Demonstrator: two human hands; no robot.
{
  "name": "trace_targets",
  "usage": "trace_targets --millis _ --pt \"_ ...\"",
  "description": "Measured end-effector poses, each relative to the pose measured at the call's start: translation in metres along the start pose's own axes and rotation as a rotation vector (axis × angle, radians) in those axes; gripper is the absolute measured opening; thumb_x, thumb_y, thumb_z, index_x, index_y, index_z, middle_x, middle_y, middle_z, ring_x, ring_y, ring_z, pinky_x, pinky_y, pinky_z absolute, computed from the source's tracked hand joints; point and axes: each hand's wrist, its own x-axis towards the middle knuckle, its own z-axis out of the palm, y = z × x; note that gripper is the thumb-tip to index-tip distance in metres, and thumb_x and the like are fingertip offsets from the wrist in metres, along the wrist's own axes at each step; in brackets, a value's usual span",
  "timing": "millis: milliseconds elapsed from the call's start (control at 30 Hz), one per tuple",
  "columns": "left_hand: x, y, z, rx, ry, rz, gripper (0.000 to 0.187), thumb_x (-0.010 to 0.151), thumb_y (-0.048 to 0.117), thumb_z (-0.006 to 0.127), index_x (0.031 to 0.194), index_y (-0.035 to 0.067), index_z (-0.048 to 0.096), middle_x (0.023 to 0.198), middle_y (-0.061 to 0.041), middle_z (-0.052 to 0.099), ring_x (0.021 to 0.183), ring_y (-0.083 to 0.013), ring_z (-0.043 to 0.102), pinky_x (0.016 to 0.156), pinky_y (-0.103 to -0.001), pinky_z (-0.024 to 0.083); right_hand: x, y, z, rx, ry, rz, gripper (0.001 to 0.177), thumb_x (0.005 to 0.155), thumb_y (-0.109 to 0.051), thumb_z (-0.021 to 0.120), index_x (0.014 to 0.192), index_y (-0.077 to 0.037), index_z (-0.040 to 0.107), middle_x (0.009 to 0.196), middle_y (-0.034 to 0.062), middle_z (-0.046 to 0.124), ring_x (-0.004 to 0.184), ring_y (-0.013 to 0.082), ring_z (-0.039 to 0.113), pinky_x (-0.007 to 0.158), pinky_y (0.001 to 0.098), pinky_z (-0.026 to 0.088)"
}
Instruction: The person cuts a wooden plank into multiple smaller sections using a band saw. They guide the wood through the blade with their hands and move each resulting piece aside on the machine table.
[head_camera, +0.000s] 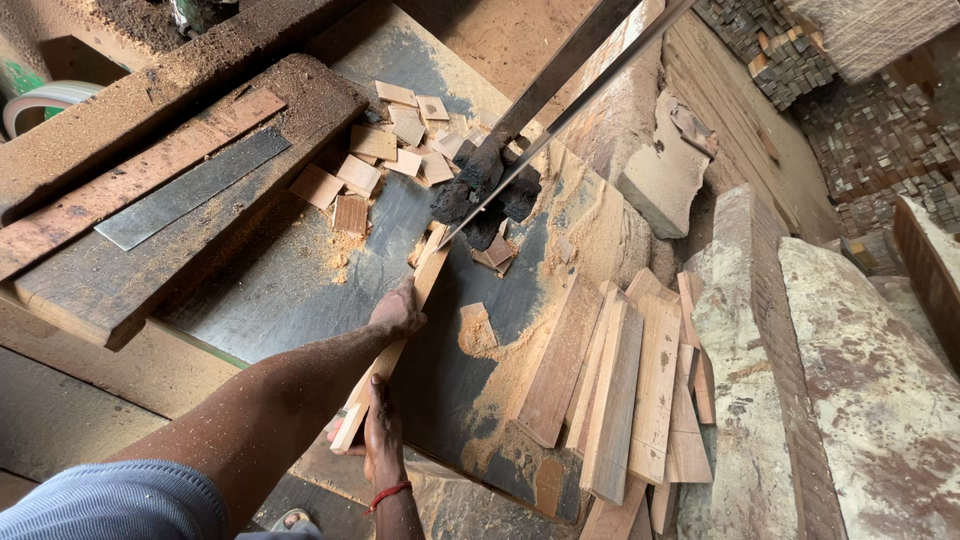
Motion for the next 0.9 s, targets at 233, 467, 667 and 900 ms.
trace_targets --millis 233,467,667,900 --pt "0.002 -0.005 0.004 0.019 -0.013 0.007 0.091 0.085 0.015 0.068 0.161 0.002 0.019 0.133 -0.027 0.061 0.124 -0.0385 0.062 0.113 -0.046 0.05 -0.007 -0.004 0.002 -0.019 0.001 -0.006 0.101 0.088 -0.084 0.043 0.145 -0.001 0.046 0.091 0.0191 0.076 0.072 0.0237 0.079 0.055 0.0364 0.069" --pt "-0.019 -0.019 0.012 0.045 0.006 0.007 0.089 0.085 0.017 0.068 0.159 0.0 0.021 0.127 -0.028 0.065 0.12 -0.0397 0.063 0.11 -0.046 0.051 -0.021 0.012 0.005 -0.042 0.006 0.021 0.099 0.088 -0.084 0.043 0.148 -0.005 0.046 0.091 0.0189 0.076 0.072 0.0243 0.079 0.055 0.0356 0.068" --pt "-0.054 -0.028 0.011 0.017 0.011 0.019 0.092 0.085 0.018 0.068 0.16 0.0 0.018 0.128 -0.03 0.063 0.118 -0.0415 0.064 0.108 -0.047 0.052 -0.044 0.033 0.014 -0.041 0.003 0.059 0.098 0.089 -0.083 0.042 0.151 -0.007 0.038 0.092 0.0173 0.077 0.076 0.0238 0.081 0.058 0.0349 0.068" --pt "-0.114 -0.041 0.013 0.049 0.001 -0.017 0.093 0.086 0.021 0.065 0.163 0.003 0.017 0.131 -0.029 0.064 0.123 -0.0432 0.062 0.111 -0.048 0.051 -0.098 0.054 0.027 0.08 -0.047 -0.027 0.082 0.099 -0.07 0.044 0.153 -0.008 0.039 0.083 0.016 0.068 0.066 0.0215 0.073 0.058 0.0335 0.064"
